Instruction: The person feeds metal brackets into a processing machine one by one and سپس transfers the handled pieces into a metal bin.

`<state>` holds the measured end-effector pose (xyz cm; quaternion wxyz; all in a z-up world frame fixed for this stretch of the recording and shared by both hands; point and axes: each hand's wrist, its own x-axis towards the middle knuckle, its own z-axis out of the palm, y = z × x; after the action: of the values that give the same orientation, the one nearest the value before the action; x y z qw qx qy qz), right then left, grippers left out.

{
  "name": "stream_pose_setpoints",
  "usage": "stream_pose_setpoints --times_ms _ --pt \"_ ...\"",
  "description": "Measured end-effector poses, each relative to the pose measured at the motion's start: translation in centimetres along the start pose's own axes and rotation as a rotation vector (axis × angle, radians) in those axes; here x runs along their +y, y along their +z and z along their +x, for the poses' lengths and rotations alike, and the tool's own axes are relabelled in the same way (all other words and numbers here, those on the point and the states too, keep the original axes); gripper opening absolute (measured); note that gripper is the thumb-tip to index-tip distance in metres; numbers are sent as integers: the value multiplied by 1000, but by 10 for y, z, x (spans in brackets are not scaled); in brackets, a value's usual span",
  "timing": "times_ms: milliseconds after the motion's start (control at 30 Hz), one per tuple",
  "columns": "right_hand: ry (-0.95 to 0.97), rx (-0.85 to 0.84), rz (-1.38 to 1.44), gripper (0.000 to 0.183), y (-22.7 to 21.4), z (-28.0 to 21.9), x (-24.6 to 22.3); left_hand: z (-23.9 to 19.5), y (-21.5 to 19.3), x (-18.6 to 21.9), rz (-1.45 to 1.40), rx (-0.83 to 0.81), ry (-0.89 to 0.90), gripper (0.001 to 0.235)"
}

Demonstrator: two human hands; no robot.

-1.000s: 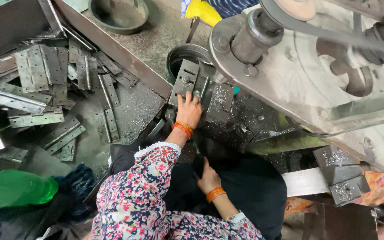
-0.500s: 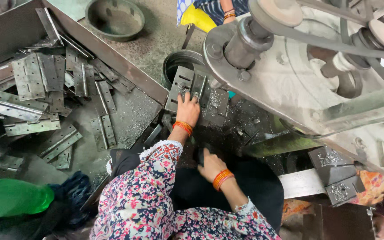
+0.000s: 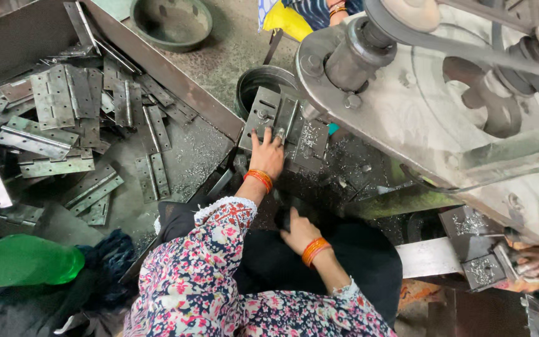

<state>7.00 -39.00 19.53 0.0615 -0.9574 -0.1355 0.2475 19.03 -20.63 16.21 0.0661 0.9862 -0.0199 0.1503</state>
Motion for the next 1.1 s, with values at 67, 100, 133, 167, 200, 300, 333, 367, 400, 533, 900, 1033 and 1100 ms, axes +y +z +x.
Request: stream_pose_setpoints --times_ms 67,100,133,167,200,300,333,367,400,533,900,1033,1100 --pt "-9 -36 -67 68 -29 3 -6 11 2 -2 -30 28 -15 36" --pt "-17 -34 -78 67 -34 2 -9 16 2 -2 -24 24 -19 36" --pt "-27 -35 -89 66 -37 3 -10 20 2 -2 -17 19 -26 37" --pt "-37 -36 -101 66 -35 6 -8 25 1 -3 -10 13 -33 37" --pt "-16 -20 -89 71 -26 7 -4 28 0 -3 4 -8 -41 37" --pt "2 91 19 84 39 -1 9 34 -4 -4 30 -38 -66 37" --pt "-21 175 103 87 68 -9 10 34 -5 -4 28 -22 -71 37" --pt "-43 259 187 90 88 -10 15 33 -6 -3 27 -6 -76 37" --pt "-31 250 189 90 96 -4 24 34 -7 -2 37 7 -72 38" --pt "-5 198 198 89 106 4 32 31 -3 -6 42 6 -62 39" --pt "0 -2 -12 82 -37 -11 -18 9 -24 -7 3 44 31 28" --pt "-6 11 -3 83 -42 -15 -24 -27 -49 -3 1 -77 64 23" --pt "4 13 5 83 -41 -17 -24 -47 -60 -1 -14 -120 88 23"
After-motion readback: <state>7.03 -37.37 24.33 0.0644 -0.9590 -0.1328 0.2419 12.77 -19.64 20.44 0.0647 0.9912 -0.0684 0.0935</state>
